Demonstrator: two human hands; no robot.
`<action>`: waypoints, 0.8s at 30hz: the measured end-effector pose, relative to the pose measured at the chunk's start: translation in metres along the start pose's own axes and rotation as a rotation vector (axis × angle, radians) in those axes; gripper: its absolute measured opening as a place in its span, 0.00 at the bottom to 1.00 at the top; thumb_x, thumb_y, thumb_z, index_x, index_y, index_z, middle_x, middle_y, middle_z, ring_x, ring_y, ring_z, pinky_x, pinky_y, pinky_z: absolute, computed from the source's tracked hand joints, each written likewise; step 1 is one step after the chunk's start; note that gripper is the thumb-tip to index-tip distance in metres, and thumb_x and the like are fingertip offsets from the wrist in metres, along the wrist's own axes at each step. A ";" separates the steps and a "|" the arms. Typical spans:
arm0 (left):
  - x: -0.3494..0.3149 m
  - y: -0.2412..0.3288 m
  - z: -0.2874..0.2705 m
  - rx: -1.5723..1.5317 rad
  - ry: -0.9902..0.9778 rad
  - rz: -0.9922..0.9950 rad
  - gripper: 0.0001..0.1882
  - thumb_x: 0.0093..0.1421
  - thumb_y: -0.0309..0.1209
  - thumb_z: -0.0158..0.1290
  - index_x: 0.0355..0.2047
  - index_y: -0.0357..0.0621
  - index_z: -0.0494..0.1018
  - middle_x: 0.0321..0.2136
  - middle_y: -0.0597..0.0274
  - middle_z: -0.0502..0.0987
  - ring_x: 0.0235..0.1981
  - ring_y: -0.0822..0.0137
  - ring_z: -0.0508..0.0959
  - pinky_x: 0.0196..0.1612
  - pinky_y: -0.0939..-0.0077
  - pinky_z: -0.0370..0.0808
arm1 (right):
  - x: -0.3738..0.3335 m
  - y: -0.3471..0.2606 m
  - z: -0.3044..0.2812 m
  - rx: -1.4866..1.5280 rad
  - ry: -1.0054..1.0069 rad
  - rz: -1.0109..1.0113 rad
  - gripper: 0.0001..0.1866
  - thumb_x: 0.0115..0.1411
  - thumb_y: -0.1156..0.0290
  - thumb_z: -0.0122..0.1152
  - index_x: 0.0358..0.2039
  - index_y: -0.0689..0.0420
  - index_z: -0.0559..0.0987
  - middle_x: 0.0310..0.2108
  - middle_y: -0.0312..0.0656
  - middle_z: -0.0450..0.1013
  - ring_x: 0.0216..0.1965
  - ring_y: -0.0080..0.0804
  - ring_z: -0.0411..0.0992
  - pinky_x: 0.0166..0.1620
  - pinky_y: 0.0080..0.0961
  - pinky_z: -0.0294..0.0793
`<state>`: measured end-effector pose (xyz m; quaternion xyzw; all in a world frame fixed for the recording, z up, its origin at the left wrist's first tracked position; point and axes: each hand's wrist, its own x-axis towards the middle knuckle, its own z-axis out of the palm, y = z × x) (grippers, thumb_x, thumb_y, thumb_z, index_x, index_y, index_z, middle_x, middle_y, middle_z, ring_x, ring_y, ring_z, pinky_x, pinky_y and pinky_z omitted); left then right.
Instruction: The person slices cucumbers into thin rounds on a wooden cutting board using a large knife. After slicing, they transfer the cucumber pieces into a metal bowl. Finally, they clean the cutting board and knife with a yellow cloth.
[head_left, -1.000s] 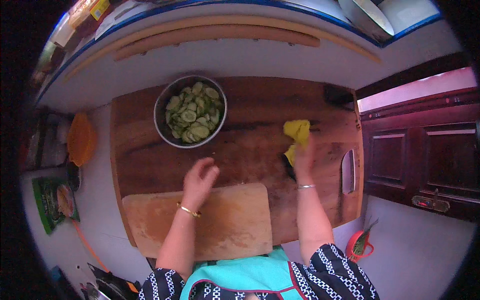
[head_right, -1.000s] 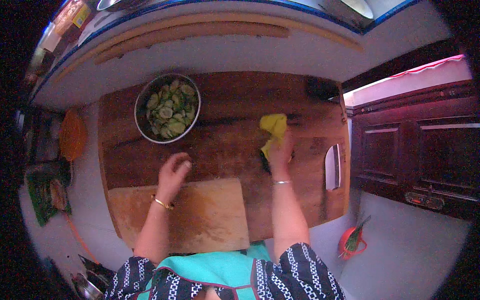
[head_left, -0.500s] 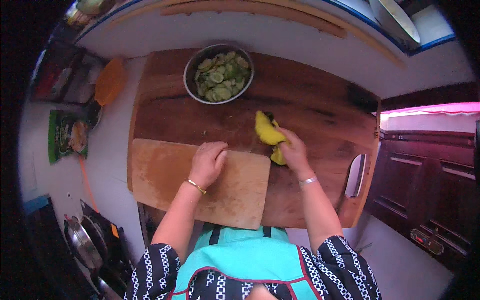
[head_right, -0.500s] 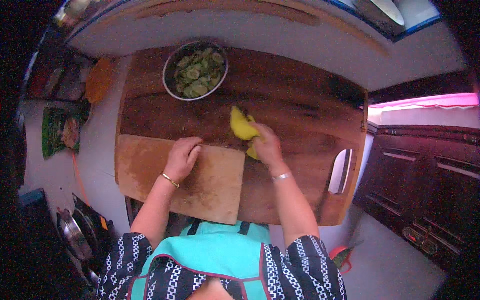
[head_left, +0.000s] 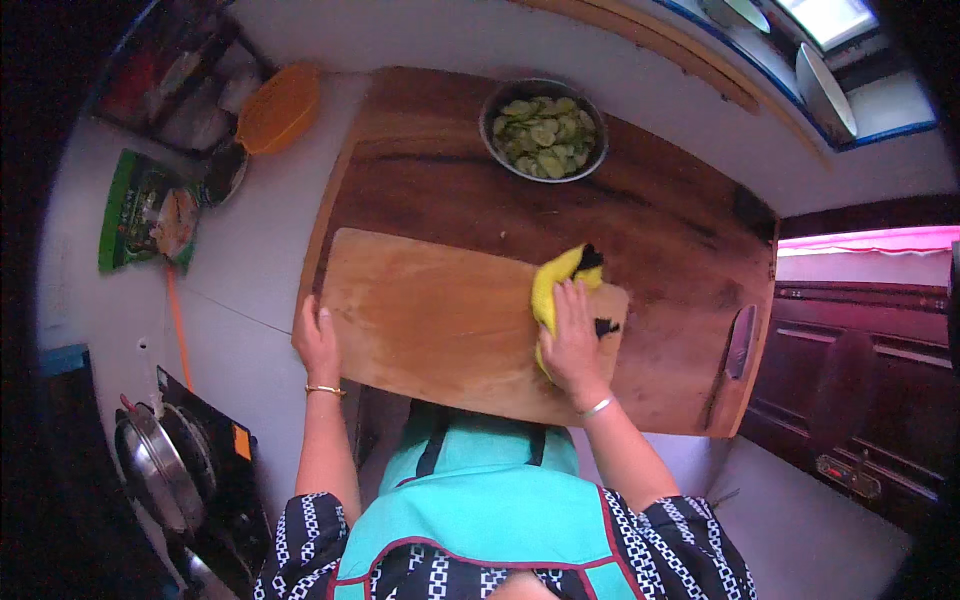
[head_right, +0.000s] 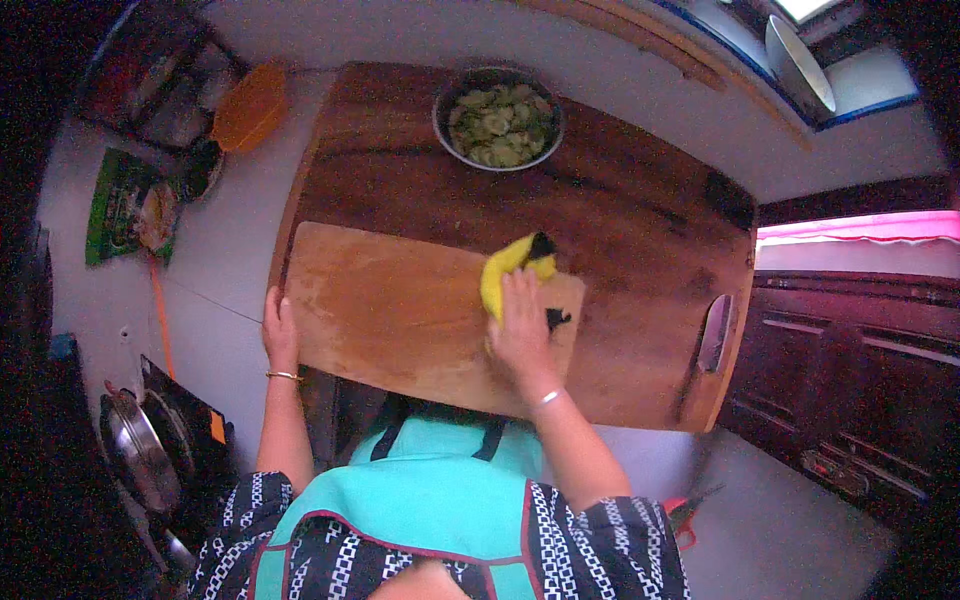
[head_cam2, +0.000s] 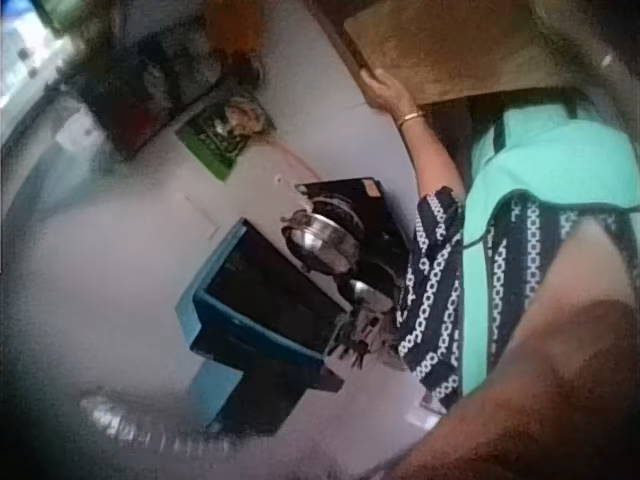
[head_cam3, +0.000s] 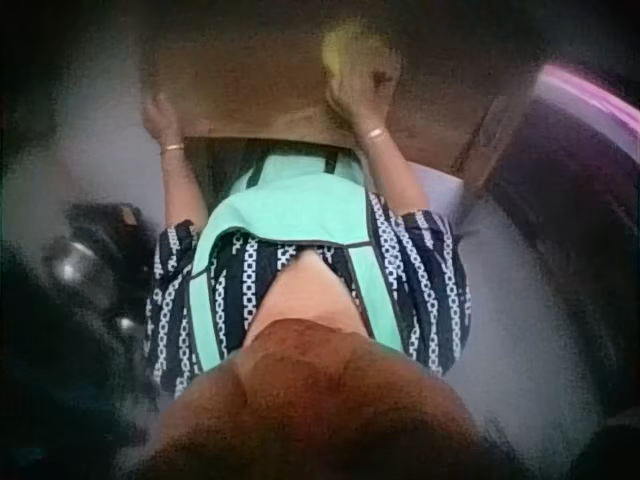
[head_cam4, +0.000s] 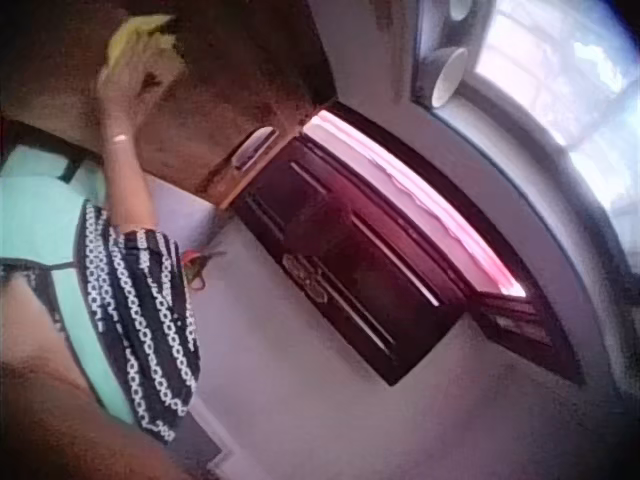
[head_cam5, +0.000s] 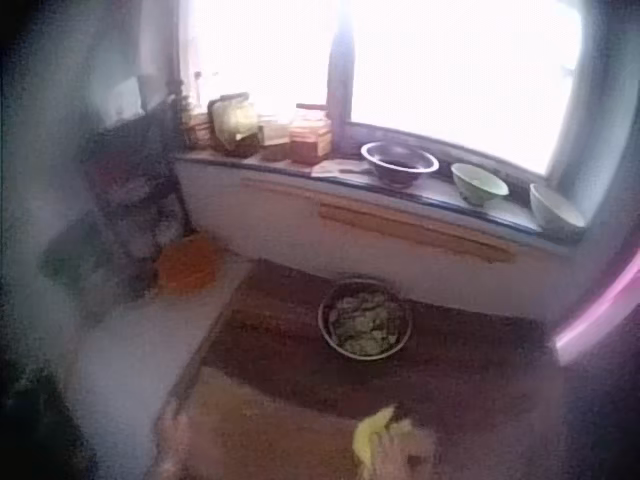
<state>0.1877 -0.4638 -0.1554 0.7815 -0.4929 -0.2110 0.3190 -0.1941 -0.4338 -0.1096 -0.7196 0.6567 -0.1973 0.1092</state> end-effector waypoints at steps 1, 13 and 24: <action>-0.003 0.002 -0.002 -0.036 -0.054 0.006 0.21 0.64 0.34 0.43 0.54 0.35 0.65 0.51 0.48 0.71 0.53 0.54 0.70 0.57 0.66 0.63 | 0.012 -0.011 0.011 0.008 0.010 -0.022 0.36 0.45 0.75 0.60 0.58 0.61 0.62 0.60 0.54 0.57 0.64 0.51 0.51 0.64 0.43 0.52; 0.010 0.004 -0.030 -0.731 -0.370 -0.210 0.23 0.68 0.38 0.38 0.58 0.35 0.61 0.54 0.56 0.67 0.55 0.65 0.67 0.58 0.73 0.61 | 0.052 -0.215 0.128 0.350 -0.080 -0.452 0.27 0.45 0.77 0.57 0.50 0.57 0.71 0.52 0.50 0.65 0.56 0.51 0.61 0.59 0.42 0.60; -0.049 0.082 0.020 -0.351 -0.438 0.310 0.23 0.64 0.35 0.44 0.57 0.37 0.61 0.58 0.50 0.63 0.60 0.56 0.62 0.62 0.67 0.57 | -0.061 -0.047 0.027 -0.037 0.198 -0.045 0.27 0.42 0.81 0.54 0.47 0.54 0.74 0.50 0.44 0.69 0.58 0.46 0.62 0.60 0.45 0.59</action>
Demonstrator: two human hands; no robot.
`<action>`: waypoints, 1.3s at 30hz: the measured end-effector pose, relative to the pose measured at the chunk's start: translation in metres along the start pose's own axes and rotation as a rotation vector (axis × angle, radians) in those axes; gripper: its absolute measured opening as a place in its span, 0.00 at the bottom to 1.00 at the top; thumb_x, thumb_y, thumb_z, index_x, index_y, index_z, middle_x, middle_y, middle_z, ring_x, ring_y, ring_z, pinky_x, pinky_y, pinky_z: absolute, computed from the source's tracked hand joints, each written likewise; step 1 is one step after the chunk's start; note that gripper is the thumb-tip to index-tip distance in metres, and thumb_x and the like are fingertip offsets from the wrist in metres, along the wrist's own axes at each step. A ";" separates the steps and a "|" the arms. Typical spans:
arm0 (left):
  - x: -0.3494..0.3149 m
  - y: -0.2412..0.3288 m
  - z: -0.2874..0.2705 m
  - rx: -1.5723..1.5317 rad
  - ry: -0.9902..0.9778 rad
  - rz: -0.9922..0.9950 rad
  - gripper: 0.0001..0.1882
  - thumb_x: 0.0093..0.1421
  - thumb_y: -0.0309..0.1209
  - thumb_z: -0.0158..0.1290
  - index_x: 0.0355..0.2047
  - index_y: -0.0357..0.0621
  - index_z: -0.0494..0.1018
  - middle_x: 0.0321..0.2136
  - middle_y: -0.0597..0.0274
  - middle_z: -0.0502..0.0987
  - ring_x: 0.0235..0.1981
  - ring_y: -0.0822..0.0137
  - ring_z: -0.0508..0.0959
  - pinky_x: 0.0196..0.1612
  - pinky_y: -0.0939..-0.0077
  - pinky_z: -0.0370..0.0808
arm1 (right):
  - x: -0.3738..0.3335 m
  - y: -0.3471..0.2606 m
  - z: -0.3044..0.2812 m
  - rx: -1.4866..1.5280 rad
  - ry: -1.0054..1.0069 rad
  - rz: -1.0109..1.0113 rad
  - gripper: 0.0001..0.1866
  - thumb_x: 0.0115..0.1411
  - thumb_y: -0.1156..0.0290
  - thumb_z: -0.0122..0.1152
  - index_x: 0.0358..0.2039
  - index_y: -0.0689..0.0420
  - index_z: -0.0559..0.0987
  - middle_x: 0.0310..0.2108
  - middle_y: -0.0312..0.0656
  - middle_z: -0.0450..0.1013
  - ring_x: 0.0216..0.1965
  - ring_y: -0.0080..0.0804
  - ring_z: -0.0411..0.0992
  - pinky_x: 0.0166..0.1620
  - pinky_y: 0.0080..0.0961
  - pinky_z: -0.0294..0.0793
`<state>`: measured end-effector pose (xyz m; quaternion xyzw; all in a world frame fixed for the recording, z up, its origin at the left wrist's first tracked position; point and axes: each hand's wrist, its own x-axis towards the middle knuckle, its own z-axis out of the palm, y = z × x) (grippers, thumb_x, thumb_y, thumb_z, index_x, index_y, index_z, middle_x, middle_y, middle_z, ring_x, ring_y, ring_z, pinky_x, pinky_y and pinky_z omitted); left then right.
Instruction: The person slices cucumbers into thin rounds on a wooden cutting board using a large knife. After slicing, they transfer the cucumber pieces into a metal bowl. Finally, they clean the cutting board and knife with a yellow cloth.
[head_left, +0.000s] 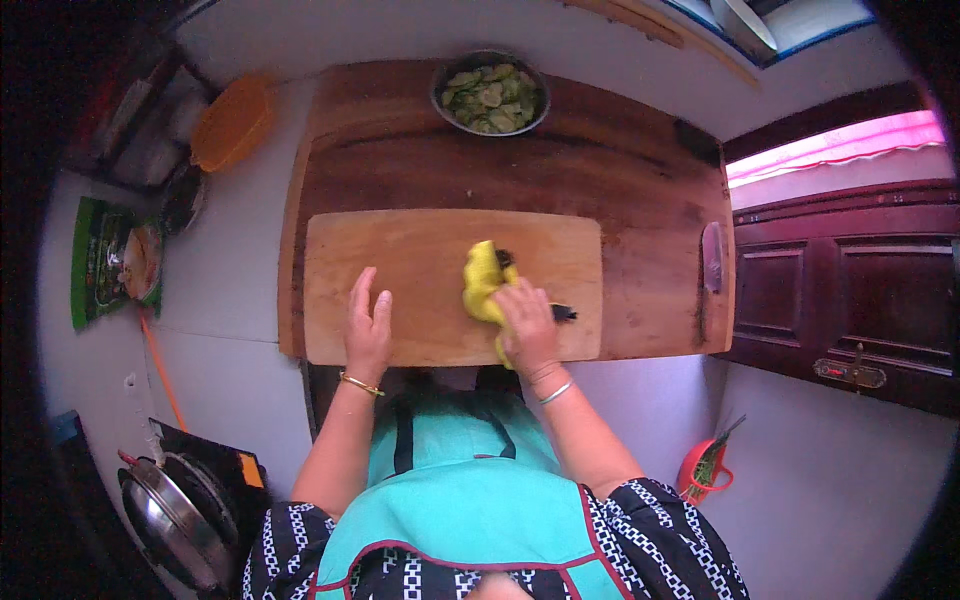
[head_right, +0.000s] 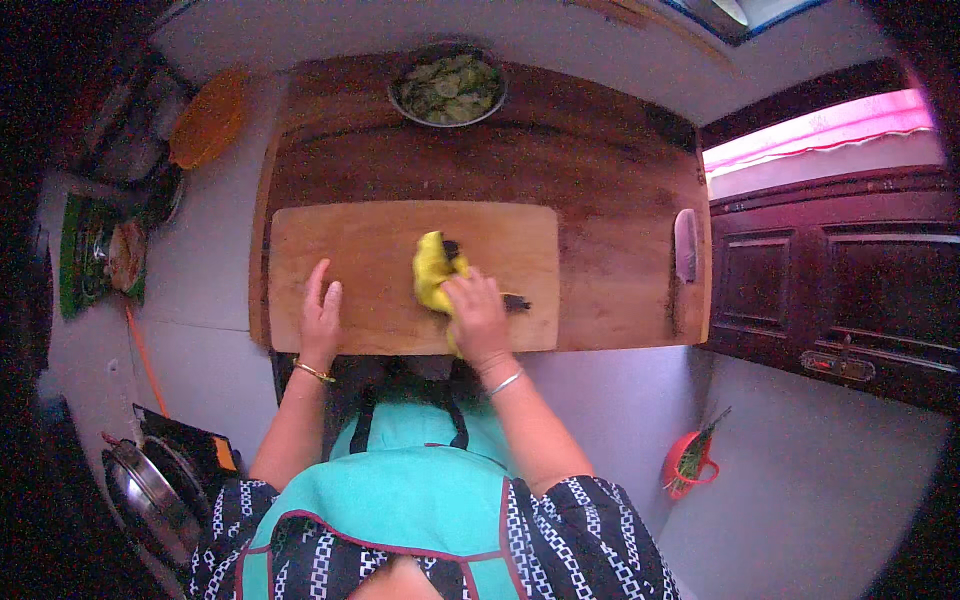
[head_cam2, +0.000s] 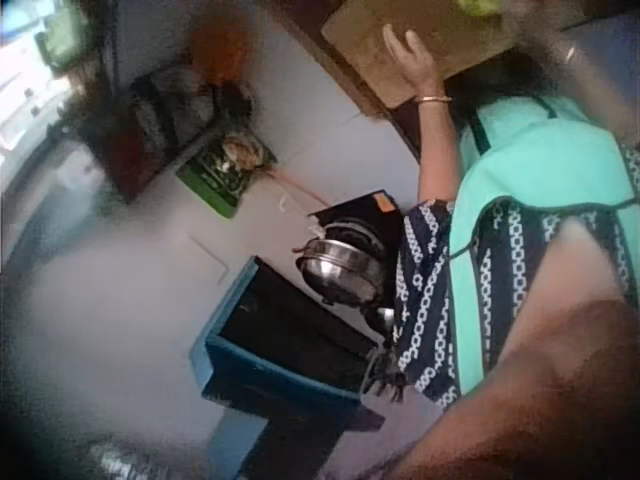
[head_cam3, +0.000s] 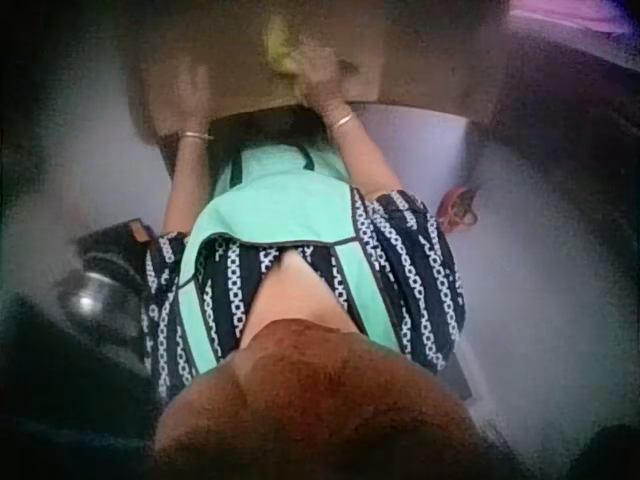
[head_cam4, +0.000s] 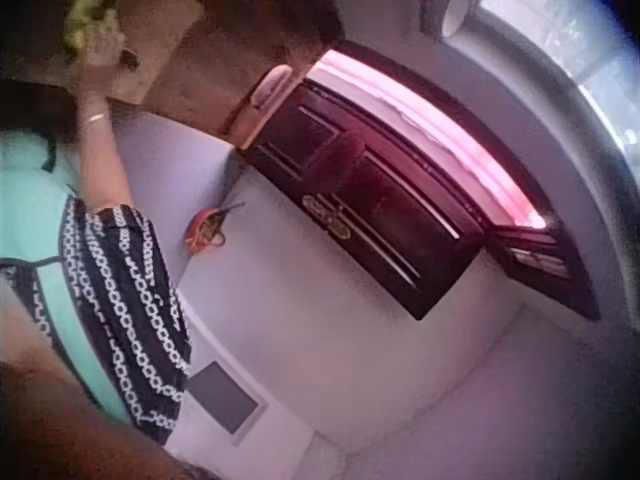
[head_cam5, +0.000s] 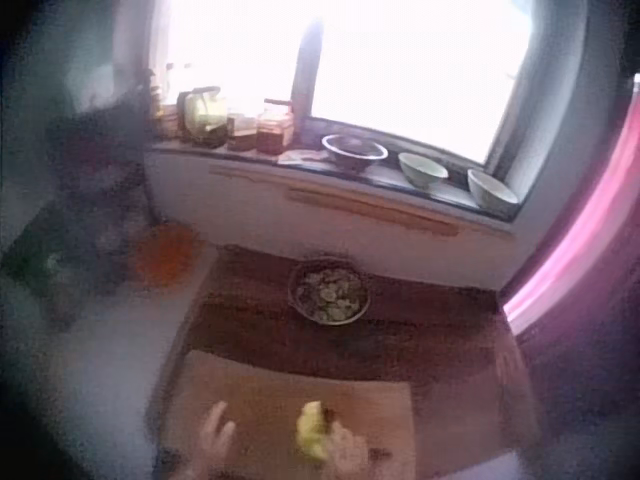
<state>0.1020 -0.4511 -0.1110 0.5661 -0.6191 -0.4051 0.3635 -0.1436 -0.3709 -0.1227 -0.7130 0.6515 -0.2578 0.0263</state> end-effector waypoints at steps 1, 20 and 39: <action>0.000 0.005 0.008 0.019 -0.025 -0.004 0.23 0.64 0.34 0.44 0.57 0.37 0.62 0.58 0.50 0.63 0.60 0.56 0.62 0.62 0.66 0.57 | -0.002 0.020 -0.012 -0.030 0.033 0.052 0.27 0.43 0.81 0.54 0.48 0.55 0.73 0.51 0.44 0.69 0.58 0.46 0.62 0.60 0.43 0.59; -0.121 0.038 0.100 -0.232 0.240 -0.396 0.04 0.60 0.26 0.50 0.33 0.40 0.73 0.26 0.68 0.73 0.28 0.76 0.72 0.35 0.82 0.71 | 0.108 0.143 -0.039 0.115 -0.225 0.173 0.23 0.50 0.66 0.58 0.48 0.55 0.72 0.42 0.48 0.72 0.45 0.47 0.69 0.48 0.41 0.68; -0.114 -0.016 0.030 -0.361 0.631 -0.416 0.06 0.58 0.23 0.50 0.37 0.38 0.72 0.33 0.65 0.75 0.36 0.75 0.73 0.42 0.80 0.71 | -0.038 0.131 -0.114 0.721 -0.057 0.684 0.15 0.60 0.68 0.54 0.42 0.66 0.71 0.40 0.43 0.71 0.45 0.33 0.70 0.49 0.28 0.69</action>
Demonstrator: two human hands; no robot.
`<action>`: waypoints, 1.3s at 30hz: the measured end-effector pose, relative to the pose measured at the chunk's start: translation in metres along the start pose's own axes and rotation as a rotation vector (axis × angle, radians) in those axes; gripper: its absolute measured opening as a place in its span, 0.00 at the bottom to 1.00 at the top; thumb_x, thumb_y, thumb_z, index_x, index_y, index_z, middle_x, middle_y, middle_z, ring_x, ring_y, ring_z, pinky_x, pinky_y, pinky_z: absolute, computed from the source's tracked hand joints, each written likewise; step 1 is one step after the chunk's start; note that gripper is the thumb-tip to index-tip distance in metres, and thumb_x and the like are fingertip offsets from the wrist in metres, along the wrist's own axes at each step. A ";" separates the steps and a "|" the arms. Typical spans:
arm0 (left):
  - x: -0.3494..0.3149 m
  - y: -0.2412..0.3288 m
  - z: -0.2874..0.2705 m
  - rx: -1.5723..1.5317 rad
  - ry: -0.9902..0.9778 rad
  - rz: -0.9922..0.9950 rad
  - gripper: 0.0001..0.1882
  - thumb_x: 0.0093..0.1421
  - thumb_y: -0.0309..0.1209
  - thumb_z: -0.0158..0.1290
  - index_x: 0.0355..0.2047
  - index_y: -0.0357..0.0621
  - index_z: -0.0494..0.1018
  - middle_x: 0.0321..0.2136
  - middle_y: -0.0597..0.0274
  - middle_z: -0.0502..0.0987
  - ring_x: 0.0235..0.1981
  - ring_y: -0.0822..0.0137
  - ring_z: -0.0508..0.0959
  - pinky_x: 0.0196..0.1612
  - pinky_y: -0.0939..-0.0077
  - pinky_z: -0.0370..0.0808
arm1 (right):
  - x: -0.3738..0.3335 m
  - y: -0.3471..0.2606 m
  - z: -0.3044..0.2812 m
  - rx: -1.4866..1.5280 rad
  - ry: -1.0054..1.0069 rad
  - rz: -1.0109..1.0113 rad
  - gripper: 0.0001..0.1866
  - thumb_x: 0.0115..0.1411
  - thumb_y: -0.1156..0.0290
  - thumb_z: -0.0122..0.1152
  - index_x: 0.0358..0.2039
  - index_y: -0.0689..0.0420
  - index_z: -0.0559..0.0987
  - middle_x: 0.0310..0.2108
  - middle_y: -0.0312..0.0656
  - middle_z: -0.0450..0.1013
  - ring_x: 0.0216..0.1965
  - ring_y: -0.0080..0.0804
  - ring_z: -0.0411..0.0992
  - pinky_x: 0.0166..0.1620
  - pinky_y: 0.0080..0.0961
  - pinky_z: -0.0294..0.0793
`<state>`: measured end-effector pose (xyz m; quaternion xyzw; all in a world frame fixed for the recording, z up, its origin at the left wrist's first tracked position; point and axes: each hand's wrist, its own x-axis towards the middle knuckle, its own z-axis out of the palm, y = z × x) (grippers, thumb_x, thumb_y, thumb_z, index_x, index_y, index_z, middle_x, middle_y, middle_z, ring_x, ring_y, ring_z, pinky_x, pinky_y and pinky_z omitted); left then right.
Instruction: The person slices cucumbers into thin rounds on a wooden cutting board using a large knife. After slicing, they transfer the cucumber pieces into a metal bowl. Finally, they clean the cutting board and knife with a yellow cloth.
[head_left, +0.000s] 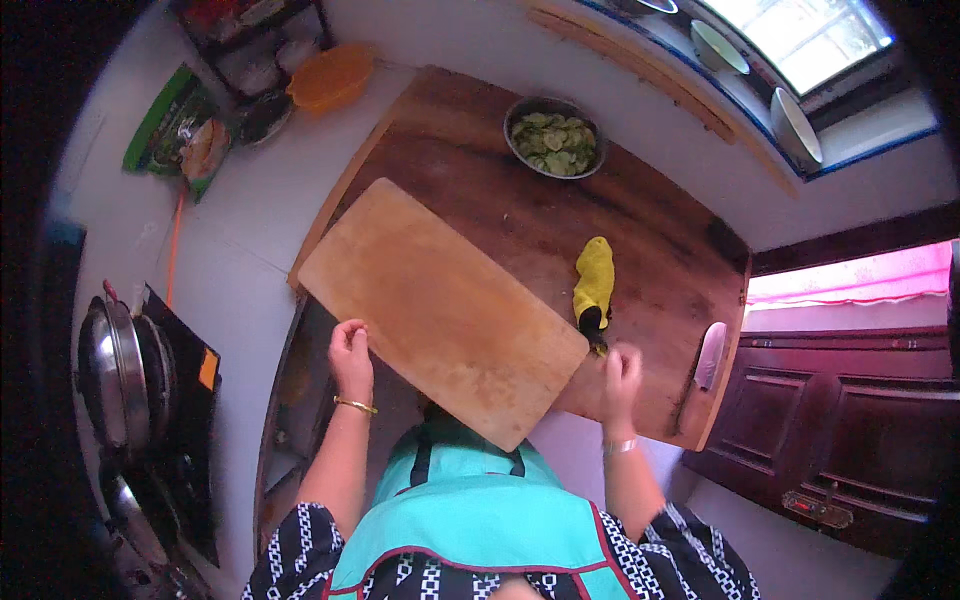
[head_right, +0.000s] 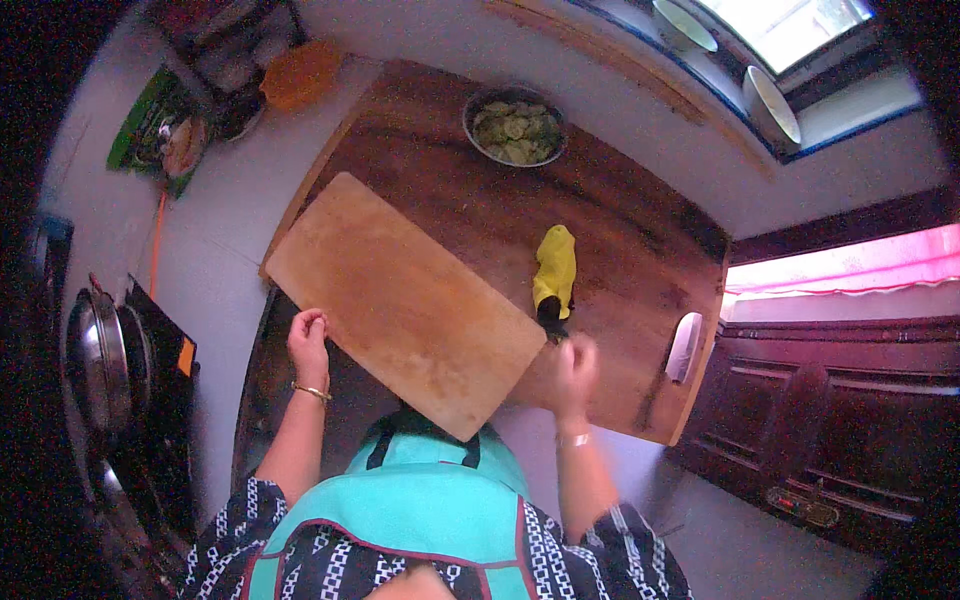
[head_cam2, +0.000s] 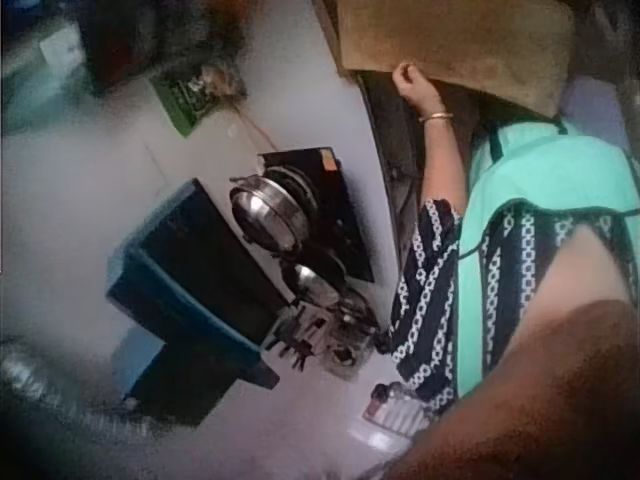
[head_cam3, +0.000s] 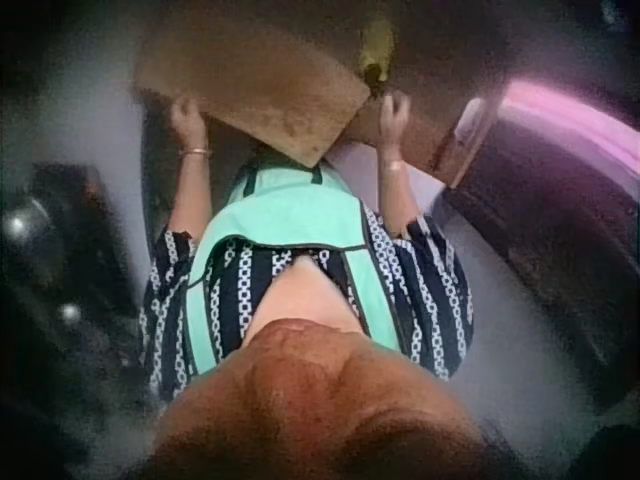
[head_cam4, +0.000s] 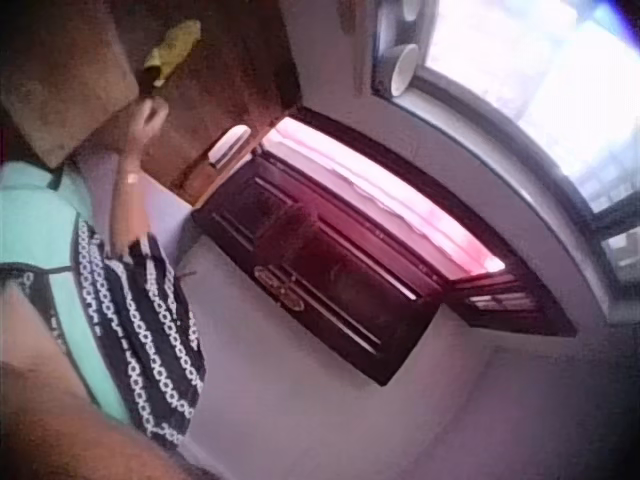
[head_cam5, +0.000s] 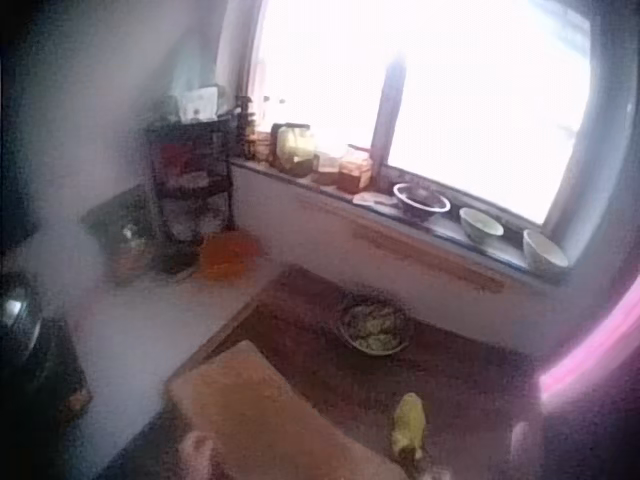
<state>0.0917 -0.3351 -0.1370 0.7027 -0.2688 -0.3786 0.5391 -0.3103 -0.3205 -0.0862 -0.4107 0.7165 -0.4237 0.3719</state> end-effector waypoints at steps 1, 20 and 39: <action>-0.006 0.011 0.004 0.031 0.010 -0.001 0.07 0.58 0.24 0.51 0.38 0.38 0.71 0.34 0.65 0.74 0.36 0.74 0.73 0.42 0.79 0.71 | -0.029 0.027 -0.011 0.087 -0.081 0.232 0.12 0.61 0.69 0.52 0.39 0.65 0.72 0.37 0.40 0.72 0.42 0.31 0.70 0.46 0.27 0.70; -0.112 -0.012 0.054 0.358 0.224 0.259 0.29 0.52 0.27 0.56 0.55 0.40 0.61 0.55 0.48 0.64 0.58 0.50 0.62 0.60 0.62 0.59 | 0.070 -0.051 0.159 -0.806 -0.289 -0.560 0.25 0.56 0.60 0.56 0.50 0.61 0.67 0.44 0.55 0.70 0.47 0.51 0.68 0.46 0.45 0.68; -0.361 -0.078 -0.046 -0.707 0.404 -0.317 0.21 0.56 0.43 0.57 0.41 0.37 0.71 0.37 0.63 0.74 0.38 0.72 0.73 0.43 0.74 0.71 | -0.154 0.001 0.080 -0.706 -0.695 -0.617 0.30 0.59 0.56 0.52 0.56 0.63 0.65 0.52 0.56 0.67 0.51 0.52 0.67 0.52 0.39 0.67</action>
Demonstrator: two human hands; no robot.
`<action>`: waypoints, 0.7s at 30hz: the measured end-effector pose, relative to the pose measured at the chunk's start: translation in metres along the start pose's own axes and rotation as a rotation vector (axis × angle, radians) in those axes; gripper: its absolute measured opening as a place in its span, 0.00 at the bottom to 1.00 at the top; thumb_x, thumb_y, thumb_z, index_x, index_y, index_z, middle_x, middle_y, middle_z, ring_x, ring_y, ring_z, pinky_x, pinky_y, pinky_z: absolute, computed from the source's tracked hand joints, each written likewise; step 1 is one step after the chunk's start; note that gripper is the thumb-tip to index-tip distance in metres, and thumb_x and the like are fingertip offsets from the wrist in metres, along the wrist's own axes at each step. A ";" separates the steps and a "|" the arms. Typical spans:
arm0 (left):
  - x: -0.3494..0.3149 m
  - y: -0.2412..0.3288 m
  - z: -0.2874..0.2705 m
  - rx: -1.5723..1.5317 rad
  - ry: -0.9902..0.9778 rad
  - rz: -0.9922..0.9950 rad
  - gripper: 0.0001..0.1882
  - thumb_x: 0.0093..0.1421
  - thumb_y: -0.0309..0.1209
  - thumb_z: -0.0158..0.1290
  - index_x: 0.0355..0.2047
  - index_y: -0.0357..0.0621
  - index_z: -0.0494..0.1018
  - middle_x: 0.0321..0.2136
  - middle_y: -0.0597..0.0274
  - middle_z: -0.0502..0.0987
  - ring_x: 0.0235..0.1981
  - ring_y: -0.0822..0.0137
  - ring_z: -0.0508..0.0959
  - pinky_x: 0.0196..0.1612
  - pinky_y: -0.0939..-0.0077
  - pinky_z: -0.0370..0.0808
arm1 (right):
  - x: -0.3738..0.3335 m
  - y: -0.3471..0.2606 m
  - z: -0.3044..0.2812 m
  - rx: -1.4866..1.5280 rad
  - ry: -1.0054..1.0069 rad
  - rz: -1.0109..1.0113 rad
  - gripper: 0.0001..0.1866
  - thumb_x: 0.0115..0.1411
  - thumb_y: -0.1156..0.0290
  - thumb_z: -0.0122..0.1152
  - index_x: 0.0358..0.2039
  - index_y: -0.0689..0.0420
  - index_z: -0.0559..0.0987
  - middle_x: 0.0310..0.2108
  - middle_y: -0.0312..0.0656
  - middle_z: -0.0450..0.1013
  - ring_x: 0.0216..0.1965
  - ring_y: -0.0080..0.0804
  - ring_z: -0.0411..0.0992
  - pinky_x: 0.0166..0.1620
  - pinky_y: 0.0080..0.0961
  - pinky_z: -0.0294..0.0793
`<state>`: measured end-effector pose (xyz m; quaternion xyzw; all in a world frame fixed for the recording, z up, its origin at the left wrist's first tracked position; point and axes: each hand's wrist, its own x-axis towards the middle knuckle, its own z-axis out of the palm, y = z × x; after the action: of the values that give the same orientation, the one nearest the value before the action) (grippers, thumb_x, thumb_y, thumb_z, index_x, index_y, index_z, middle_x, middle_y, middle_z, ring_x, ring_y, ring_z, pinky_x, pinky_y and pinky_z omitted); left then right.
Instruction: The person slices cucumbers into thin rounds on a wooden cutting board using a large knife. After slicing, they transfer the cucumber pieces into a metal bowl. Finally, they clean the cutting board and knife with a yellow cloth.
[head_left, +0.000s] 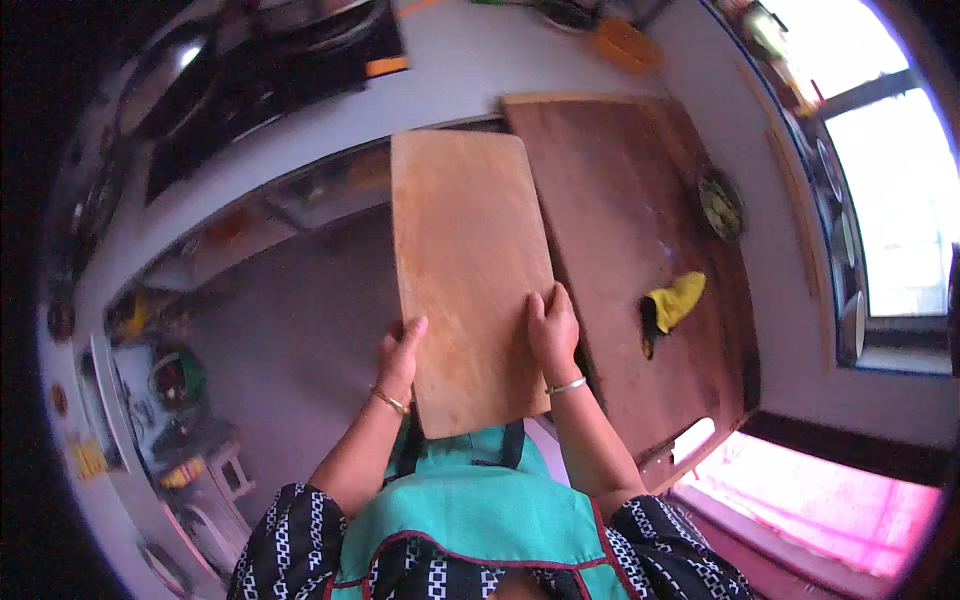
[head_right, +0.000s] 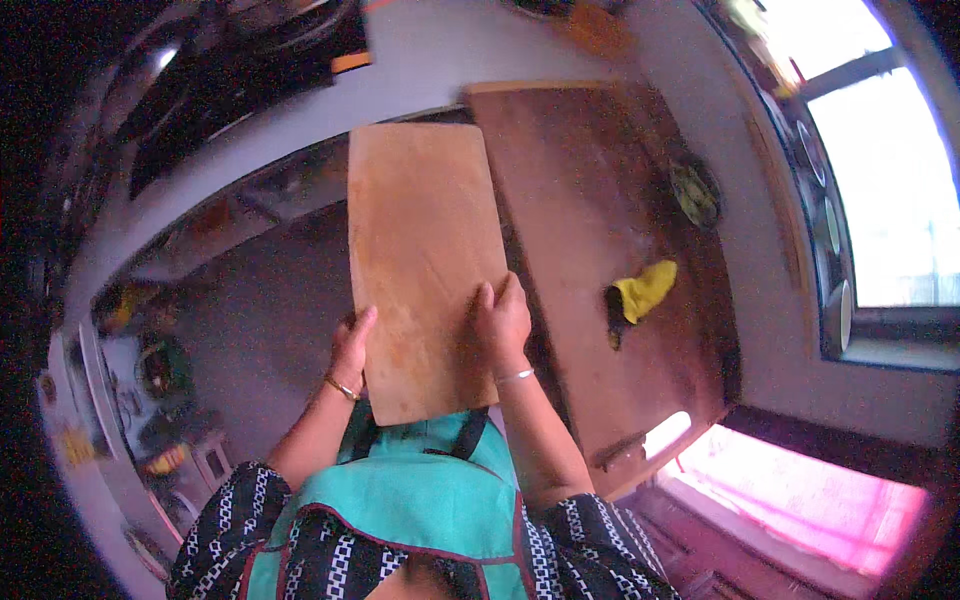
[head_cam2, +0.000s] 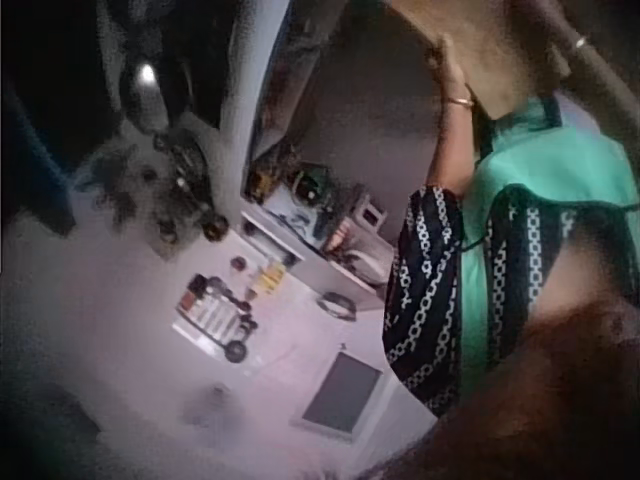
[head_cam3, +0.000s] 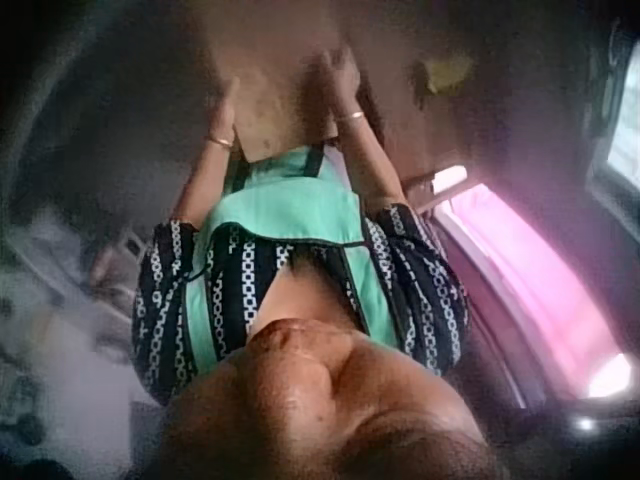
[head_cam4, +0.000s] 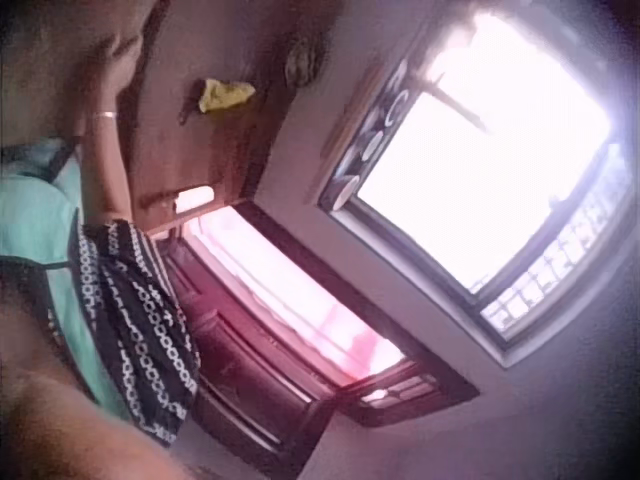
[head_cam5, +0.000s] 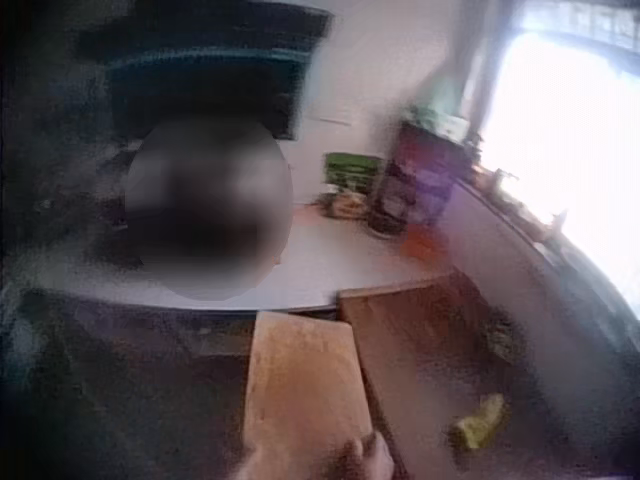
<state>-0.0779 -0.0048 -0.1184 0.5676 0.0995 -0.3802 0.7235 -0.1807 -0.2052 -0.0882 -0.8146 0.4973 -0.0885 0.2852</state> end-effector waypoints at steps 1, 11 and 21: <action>-0.012 0.000 -0.026 -0.037 0.014 0.030 0.20 0.56 0.43 0.57 0.39 0.38 0.71 0.36 0.64 0.74 0.36 0.72 0.72 0.42 0.75 0.71 | -0.018 -0.010 0.014 -0.006 -0.002 -0.054 0.30 0.59 0.56 0.52 0.55 0.63 0.65 0.52 0.55 0.67 0.51 0.52 0.67 0.52 0.39 0.67; -0.119 -0.004 -0.375 -0.003 0.539 0.027 0.21 0.49 0.41 0.62 0.34 0.35 0.73 0.28 0.62 0.76 0.30 0.73 0.73 0.33 0.74 0.71 | -0.239 -0.164 0.250 0.072 -0.496 -0.149 0.17 0.57 0.57 0.54 0.38 0.58 0.75 0.33 0.48 0.75 0.38 0.46 0.74 0.42 0.35 0.71; -0.181 -0.014 -0.641 -0.292 1.144 0.092 0.26 0.47 0.41 0.64 0.37 0.31 0.71 0.34 0.52 0.78 0.36 0.64 0.78 0.38 0.69 0.74 | -0.402 -0.275 0.602 -0.318 -1.058 -0.788 0.26 0.62 0.53 0.43 0.55 0.55 0.66 0.48 0.56 0.70 0.47 0.59 0.68 0.48 0.46 0.69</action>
<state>-0.0283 0.6483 -0.2396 0.5807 0.5004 0.0356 0.6412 0.0883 0.4619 -0.3748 -0.9007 -0.0365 0.2989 0.3131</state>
